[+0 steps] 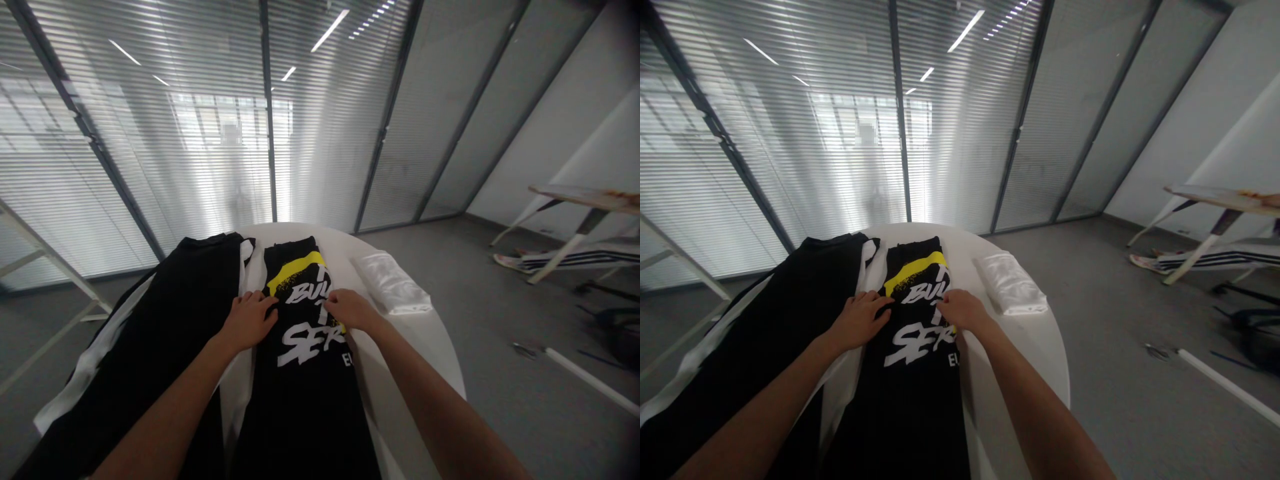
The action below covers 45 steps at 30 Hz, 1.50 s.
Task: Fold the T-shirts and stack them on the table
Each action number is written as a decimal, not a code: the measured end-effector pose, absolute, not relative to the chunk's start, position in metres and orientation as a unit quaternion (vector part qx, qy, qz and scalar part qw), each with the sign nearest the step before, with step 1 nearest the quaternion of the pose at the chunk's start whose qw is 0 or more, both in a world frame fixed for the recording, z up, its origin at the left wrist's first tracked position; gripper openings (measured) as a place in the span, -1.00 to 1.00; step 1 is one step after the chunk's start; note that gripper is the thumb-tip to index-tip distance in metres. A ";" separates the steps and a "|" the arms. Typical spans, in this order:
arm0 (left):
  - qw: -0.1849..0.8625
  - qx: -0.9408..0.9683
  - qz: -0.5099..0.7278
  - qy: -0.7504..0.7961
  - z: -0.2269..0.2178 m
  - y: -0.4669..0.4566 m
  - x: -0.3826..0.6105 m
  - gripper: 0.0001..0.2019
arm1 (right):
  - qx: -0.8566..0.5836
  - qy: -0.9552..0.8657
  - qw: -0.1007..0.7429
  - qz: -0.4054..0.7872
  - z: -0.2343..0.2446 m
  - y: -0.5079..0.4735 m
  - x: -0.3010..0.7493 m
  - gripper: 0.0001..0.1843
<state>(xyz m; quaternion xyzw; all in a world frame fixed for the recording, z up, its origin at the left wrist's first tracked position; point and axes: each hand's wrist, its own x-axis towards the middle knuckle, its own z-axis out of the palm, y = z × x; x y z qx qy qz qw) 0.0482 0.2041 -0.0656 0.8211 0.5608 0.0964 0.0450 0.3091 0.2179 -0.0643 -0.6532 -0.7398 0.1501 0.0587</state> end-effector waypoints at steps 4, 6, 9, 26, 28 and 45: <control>0.112 0.835 0.121 0.525 -0.059 0.204 0.047 -0.67 | -0.670 -0.726 0.053 0.144 -0.062 0.219 0.310 -0.59; 0.156 0.829 0.133 0.520 -0.059 0.205 0.045 -0.66 | -0.698 -0.699 0.078 0.132 -0.063 0.219 0.309 -0.60; 0.201 0.811 0.152 0.528 -0.061 0.207 0.043 -0.65 | -0.720 -0.672 0.121 0.124 -0.067 0.219 0.308 -0.63; 0.169 0.805 0.066 0.565 -0.050 0.204 0.040 -0.51 | -0.630 -0.758 0.050 0.161 -0.059 0.212 0.310 -0.81; 0.114 0.799 0.063 0.587 -0.051 0.205 0.041 -0.50 | -0.654 -0.738 0.066 0.149 -0.060 0.214 0.308 -0.74; 0.034 0.789 0.060 0.611 -0.075 0.216 0.047 -0.50 | -0.690 -0.713 0.125 0.030 -0.083 0.220 0.300 -0.52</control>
